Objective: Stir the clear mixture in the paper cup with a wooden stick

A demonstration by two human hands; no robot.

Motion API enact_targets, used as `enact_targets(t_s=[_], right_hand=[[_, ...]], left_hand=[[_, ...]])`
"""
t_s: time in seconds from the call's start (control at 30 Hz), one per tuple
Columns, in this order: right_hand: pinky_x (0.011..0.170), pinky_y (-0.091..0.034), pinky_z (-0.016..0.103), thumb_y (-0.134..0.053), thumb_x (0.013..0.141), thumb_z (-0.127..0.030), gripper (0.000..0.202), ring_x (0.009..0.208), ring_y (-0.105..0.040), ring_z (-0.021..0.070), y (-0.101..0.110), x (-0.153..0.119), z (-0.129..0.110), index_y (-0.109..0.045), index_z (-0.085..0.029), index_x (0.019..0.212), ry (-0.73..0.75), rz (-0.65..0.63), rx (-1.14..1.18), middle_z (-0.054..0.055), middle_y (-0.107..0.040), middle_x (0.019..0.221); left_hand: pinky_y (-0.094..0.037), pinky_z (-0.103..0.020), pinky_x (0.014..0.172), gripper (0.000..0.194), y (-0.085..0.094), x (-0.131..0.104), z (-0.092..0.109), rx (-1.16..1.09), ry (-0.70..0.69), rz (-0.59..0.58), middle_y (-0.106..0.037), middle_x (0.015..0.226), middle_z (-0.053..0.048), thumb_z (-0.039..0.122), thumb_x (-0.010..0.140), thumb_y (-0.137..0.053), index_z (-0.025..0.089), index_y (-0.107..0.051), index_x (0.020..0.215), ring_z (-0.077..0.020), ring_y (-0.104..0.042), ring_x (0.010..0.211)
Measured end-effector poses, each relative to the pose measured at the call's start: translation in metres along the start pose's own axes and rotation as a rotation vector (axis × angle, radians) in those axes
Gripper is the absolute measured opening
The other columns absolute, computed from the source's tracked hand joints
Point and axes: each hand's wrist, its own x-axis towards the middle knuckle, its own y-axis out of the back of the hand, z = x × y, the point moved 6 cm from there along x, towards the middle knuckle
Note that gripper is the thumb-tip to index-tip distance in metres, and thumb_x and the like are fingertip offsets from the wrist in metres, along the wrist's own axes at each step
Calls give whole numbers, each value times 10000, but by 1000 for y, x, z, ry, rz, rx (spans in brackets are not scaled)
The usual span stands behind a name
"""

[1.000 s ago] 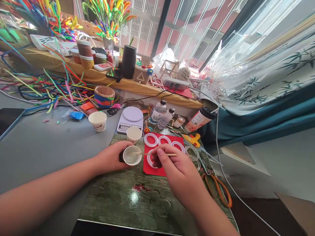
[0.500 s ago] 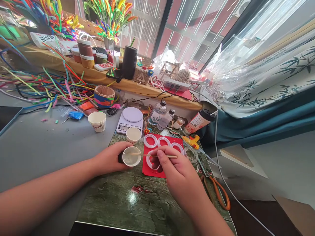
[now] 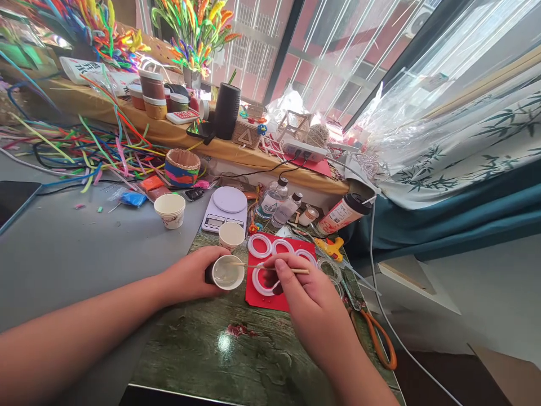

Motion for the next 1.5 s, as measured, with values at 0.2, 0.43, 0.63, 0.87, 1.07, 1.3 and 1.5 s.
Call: enact_targets(t_s=[0.2, 0.43, 0.63, 0.87, 1.07, 1.3, 1.5], right_hand=[[736, -692, 360, -865, 851, -834, 642, 791, -767, 258, -2, -1, 4, -885, -199, 944, -40, -2, 49, 122, -826, 875], [710, -691, 341, -881, 812, -855, 665, 767, -760, 245, 3, 2, 4, -870, -198, 915, -57, 14, 49, 114, -816, 852], [768, -688, 332, -874, 849, -826, 618, 802, -769, 241, -2, -5, -4, -882, -214, 935, -35, 68, 50, 90, -815, 855], [812, -699, 338, -855, 923, -759, 536, 845, -798, 249, 1, -4, 2, -894, -229, 992, -12, 41, 78, 91, -832, 899], [795, -715, 361, -847, 945, -734, 527, 814, -802, 255, 6, -1, 4, -890, -211, 990, -10, -26, 45, 113, -838, 930], [798, -713, 373, -844, 913, -782, 579, 820, -801, 267, 3, -3, 1, -874, -206, 961, -11, 32, 26, 115, -830, 897], [764, -705, 375, -824, 949, -756, 557, 796, -786, 260, 4, -5, 2, -858, -200, 973, -10, 66, 53, 117, -827, 918]], left_hand=[[-603, -464, 1092, 624, 0, 0, 0, 2, -30, 3, -805, 1401, -95, 306, 751, -985, 256, -745, 1325, -387, -756, 1300], [-593, -463, 1097, 616, -1, 0, 0, -9, -26, -1, -797, 1410, -102, 285, 758, -969, 247, -735, 1326, -384, -746, 1312], [-583, -460, 1093, 594, -1, 0, -1, -40, -8, 13, -789, 1364, -87, 291, 752, -953, 250, -713, 1294, -370, -743, 1281], [-600, -395, 924, 555, 0, -2, -3, -118, 77, 31, -789, 1263, -60, 347, 772, -889, 271, -582, 1227, -319, -771, 1133], [-564, -362, 849, 554, -7, -3, -3, -103, 43, -41, -794, 1184, -39, 310, 776, -884, 282, -560, 1225, -297, -772, 1039], [-575, -363, 883, 669, -13, 4, -10, -126, 24, -84, -791, 1191, -45, 311, 637, -1046, 262, -674, 1191, -320, -761, 1079], [-578, -357, 826, 505, -14, 6, -9, -108, 5, -71, -800, 1129, -54, 328, 732, -946, 241, -673, 1149, -299, -768, 994]])
